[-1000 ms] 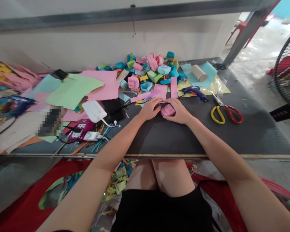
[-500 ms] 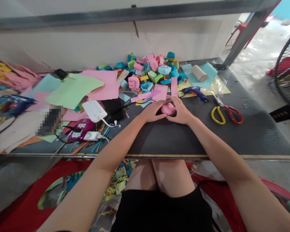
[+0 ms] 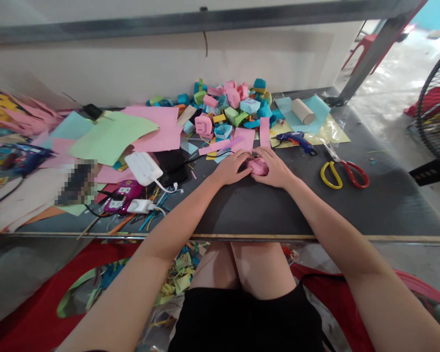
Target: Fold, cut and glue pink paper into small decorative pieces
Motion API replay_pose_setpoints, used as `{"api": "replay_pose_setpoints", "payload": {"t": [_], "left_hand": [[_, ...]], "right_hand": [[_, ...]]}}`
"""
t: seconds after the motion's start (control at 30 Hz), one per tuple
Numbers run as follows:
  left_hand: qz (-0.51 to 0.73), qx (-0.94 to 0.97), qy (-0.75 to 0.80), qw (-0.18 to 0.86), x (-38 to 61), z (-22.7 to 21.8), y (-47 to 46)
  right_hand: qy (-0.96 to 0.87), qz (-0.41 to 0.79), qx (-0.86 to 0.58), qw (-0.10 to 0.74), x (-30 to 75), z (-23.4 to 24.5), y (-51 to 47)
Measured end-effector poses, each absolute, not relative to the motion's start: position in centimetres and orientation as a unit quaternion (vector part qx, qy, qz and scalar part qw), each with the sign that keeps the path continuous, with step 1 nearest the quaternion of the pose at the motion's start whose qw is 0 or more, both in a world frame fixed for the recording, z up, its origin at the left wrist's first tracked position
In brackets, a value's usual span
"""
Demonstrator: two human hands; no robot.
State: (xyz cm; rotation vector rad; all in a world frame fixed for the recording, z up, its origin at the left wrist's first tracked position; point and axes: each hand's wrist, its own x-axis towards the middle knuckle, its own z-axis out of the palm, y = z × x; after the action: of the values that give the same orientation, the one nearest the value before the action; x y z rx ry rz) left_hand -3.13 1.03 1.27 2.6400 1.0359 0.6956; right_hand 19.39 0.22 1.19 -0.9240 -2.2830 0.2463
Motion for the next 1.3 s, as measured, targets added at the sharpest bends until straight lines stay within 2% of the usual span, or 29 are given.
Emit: {"api": "replay_pose_setpoints", "payload": {"t": [0.2, 0.47, 0.7, 1.0, 1.3], "left_hand": [[0.253, 0.901, 0.332, 0.116, -3.2, 1.2, 1.0], [0.238, 0.908, 0.337, 0.078, -3.0, 0.7, 1.3], [0.235, 0.898, 0.366, 0.06, -2.8, 0.3, 1.7], [0.237, 0.893, 0.377, 0.063, -2.8, 0.3, 1.5], [0.232, 0.893, 0.382, 0.057, -2.7, 0.4, 1.4]], "right_hand": [[-0.868, 0.084, -0.35, 0.342, 19.4, 1.2, 0.5], [-0.838, 0.146, -0.364, 0.38, 19.4, 1.2, 0.1], [-0.842, 0.131, -0.379, 0.361, 19.3, 1.4, 0.0], [-0.803, 0.201, -0.434, 0.355, 19.2, 1.3, -0.3], [-0.796, 0.201, -0.45, 0.351, 19.3, 0.9, 0.0]]}}
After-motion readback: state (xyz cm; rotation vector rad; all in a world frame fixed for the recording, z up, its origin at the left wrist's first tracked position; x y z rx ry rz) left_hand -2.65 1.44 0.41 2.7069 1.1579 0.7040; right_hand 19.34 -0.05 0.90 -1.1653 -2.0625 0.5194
